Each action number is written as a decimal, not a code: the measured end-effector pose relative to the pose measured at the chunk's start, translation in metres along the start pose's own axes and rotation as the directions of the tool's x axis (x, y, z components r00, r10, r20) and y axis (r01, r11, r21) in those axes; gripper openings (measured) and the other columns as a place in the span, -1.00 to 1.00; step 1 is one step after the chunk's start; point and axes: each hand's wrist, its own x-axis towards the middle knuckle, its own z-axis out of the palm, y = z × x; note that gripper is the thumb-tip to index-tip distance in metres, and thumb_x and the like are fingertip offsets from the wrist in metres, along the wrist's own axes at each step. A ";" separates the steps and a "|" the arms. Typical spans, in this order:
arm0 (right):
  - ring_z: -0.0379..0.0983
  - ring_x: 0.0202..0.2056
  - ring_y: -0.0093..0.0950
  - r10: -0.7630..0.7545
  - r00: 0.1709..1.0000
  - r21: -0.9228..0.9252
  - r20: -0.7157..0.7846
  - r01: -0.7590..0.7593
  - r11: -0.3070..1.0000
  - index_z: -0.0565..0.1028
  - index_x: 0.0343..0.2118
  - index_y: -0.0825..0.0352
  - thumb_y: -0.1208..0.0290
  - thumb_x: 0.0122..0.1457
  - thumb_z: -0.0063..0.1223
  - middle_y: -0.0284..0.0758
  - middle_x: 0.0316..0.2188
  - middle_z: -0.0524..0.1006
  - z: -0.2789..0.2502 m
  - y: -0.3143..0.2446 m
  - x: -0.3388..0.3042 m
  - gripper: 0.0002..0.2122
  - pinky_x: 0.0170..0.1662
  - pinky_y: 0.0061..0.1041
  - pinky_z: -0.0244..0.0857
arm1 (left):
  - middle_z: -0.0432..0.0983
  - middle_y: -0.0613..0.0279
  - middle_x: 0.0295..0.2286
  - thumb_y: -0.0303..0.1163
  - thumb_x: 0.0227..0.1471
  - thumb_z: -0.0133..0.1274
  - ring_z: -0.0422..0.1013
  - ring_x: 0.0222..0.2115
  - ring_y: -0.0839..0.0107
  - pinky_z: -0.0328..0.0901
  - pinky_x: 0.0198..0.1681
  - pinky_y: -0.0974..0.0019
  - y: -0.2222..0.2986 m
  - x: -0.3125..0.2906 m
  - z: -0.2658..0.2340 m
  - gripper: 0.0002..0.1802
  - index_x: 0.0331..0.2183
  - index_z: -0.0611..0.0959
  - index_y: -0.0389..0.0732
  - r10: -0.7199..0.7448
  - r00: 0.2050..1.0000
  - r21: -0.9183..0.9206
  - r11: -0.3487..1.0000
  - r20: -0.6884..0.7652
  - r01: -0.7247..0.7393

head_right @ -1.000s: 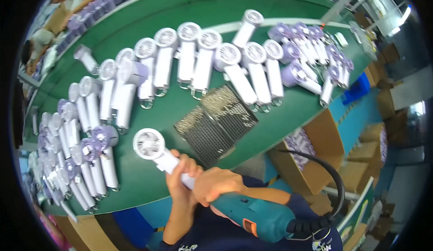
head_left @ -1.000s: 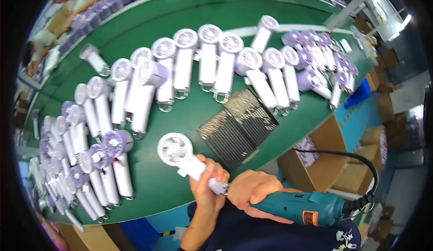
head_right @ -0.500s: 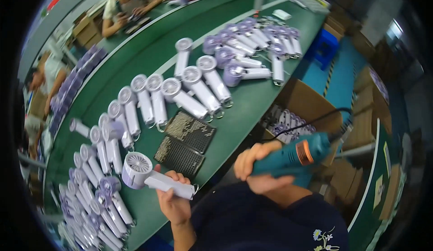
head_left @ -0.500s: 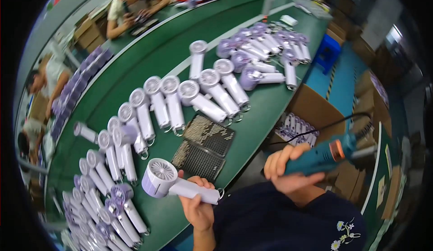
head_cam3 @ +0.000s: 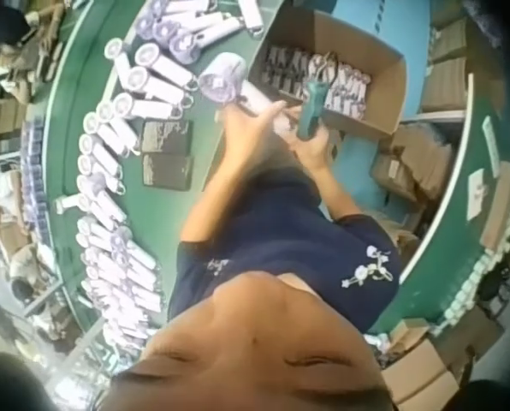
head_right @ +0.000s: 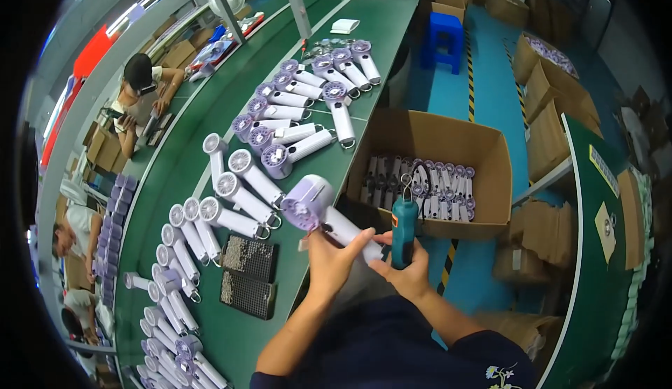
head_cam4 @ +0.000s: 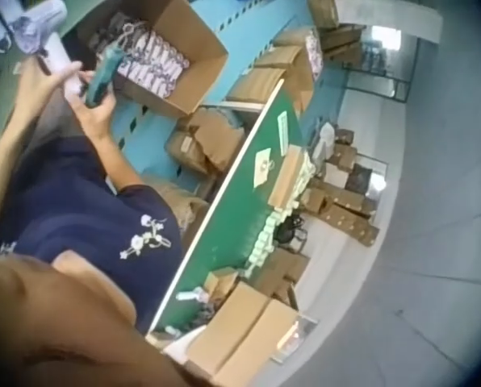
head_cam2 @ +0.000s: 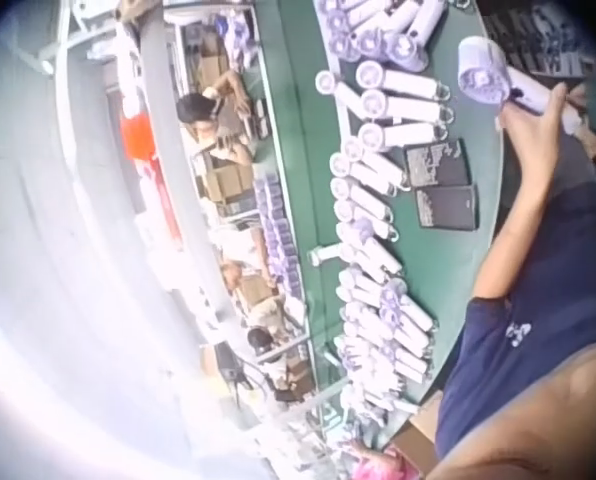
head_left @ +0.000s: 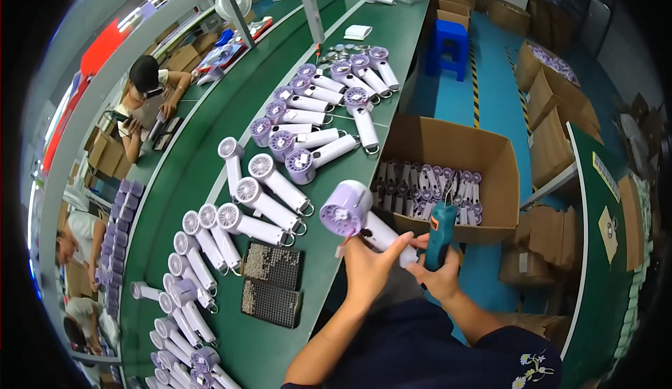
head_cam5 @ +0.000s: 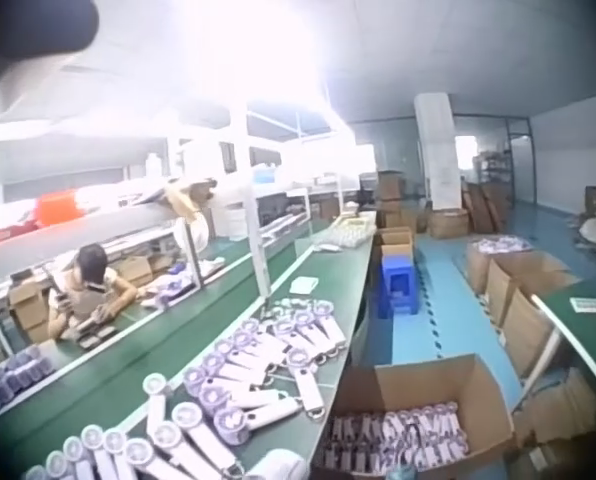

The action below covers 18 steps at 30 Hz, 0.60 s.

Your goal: The person assembles handheld fans by picking up screws from a tray and driving them into the fan housings using an electric screwdriver, then places the assembled fans into a box.

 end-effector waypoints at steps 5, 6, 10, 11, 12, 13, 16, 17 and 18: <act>0.32 -0.70 -0.70 0.191 0.957 -0.005 -0.219 -0.197 0.980 0.44 -0.20 0.44 0.55 0.01 0.26 -0.35 -0.56 0.49 -0.018 0.016 0.036 -0.70 -0.65 -0.69 0.18 | 0.53 -0.03 -0.52 -0.20 -0.18 0.36 0.52 -0.51 0.19 0.39 -0.40 0.22 -0.001 0.046 0.053 -0.41 -0.28 0.45 -0.44 0.137 0.990 0.140 0.981 -0.009 -0.135; 0.32 -0.70 -0.69 0.168 0.958 0.047 -0.234 -0.161 0.986 0.44 -0.18 0.46 0.55 0.04 0.23 -0.35 -0.59 0.48 -0.023 0.023 0.048 -0.72 -0.66 -0.68 0.18 | 0.55 -0.11 -0.43 -0.19 -0.10 0.30 0.55 -0.44 0.16 0.40 -0.38 0.22 -0.003 0.057 0.058 -0.32 -0.12 0.36 -0.45 0.157 0.986 0.133 0.978 0.055 -0.163; 0.44 -0.56 -0.57 0.302 0.908 0.276 -0.291 -0.222 0.935 0.42 -0.11 0.49 0.38 0.13 0.18 -0.28 -0.45 0.52 -0.042 0.018 0.105 -0.66 -0.70 -0.65 0.22 | 0.54 -0.20 -0.24 -0.21 0.05 0.16 0.56 -0.33 0.16 0.41 -0.29 0.25 0.005 0.095 0.063 -0.44 -0.08 0.43 -0.47 0.057 0.936 0.160 0.980 0.346 -0.119; 0.43 -0.58 -0.57 0.303 0.886 0.269 -0.351 -0.214 0.939 0.42 -0.11 0.50 0.39 0.12 0.19 -0.26 -0.45 0.52 -0.054 0.020 0.109 -0.65 -0.70 -0.65 0.22 | 0.55 -0.16 -0.24 -0.22 0.06 0.15 0.56 -0.32 0.16 0.41 -0.26 0.26 0.004 0.094 0.064 -0.46 -0.07 0.44 -0.45 0.069 0.906 0.192 0.968 0.418 -0.162; 0.41 -0.59 -0.59 0.276 0.884 0.237 -0.378 -0.195 0.952 0.41 -0.10 0.51 0.39 0.12 0.19 -0.25 -0.45 0.52 -0.069 0.021 0.116 -0.64 -0.69 -0.65 0.22 | 0.55 -0.09 -0.21 -0.24 0.07 0.14 0.54 -0.26 0.16 0.40 -0.19 0.28 0.006 0.091 0.057 -0.44 0.01 0.42 -0.39 0.027 0.864 0.195 0.970 0.503 -0.144; 0.40 -0.60 -0.60 0.231 0.906 0.190 -0.355 -0.172 0.967 0.40 -0.09 0.52 0.38 0.12 0.20 -0.25 -0.44 0.52 -0.083 0.017 0.119 -0.61 -0.69 -0.65 0.22 | 0.51 -0.09 -0.15 -0.31 0.10 0.11 0.49 -0.16 0.21 0.37 -0.10 0.28 0.017 0.079 0.047 -0.47 0.03 0.40 -0.38 -0.019 0.845 0.224 0.967 0.535 -0.119; 0.42 -0.55 -0.60 0.175 0.886 0.079 -0.430 -0.156 0.985 0.39 -0.08 0.53 0.33 0.14 0.19 -0.24 -0.42 0.52 -0.124 0.035 0.121 -0.60 -0.67 -0.63 0.23 | 0.54 0.03 -0.16 -0.37 0.08 0.13 0.47 -0.12 0.33 0.34 -0.04 0.30 -0.006 0.047 0.037 -0.54 0.01 0.46 -0.30 -0.129 0.859 0.168 0.985 0.496 0.051; 0.42 -0.55 -0.60 0.210 0.869 0.070 -0.447 -0.200 0.977 0.39 -0.07 0.53 0.33 0.14 0.19 -0.24 -0.41 0.52 -0.136 0.046 0.116 -0.60 -0.67 -0.63 0.24 | 0.55 0.07 -0.16 -0.39 0.10 0.11 0.46 -0.11 0.38 0.33 -0.03 0.31 -0.023 0.041 0.036 -0.56 0.01 0.46 -0.29 -0.179 0.857 0.125 0.983 0.483 0.135; 0.43 -0.54 -0.59 0.245 0.852 0.061 -0.463 -0.245 0.968 0.39 -0.07 0.52 0.33 0.14 0.19 -0.25 -0.41 0.51 -0.145 0.056 0.111 -0.59 -0.66 -0.62 0.24 | 0.54 0.14 -0.15 -0.42 0.13 0.07 0.43 -0.09 0.45 0.31 -0.04 0.39 -0.038 0.037 0.043 -0.60 0.01 0.45 -0.30 -0.242 0.840 0.040 0.966 0.486 0.255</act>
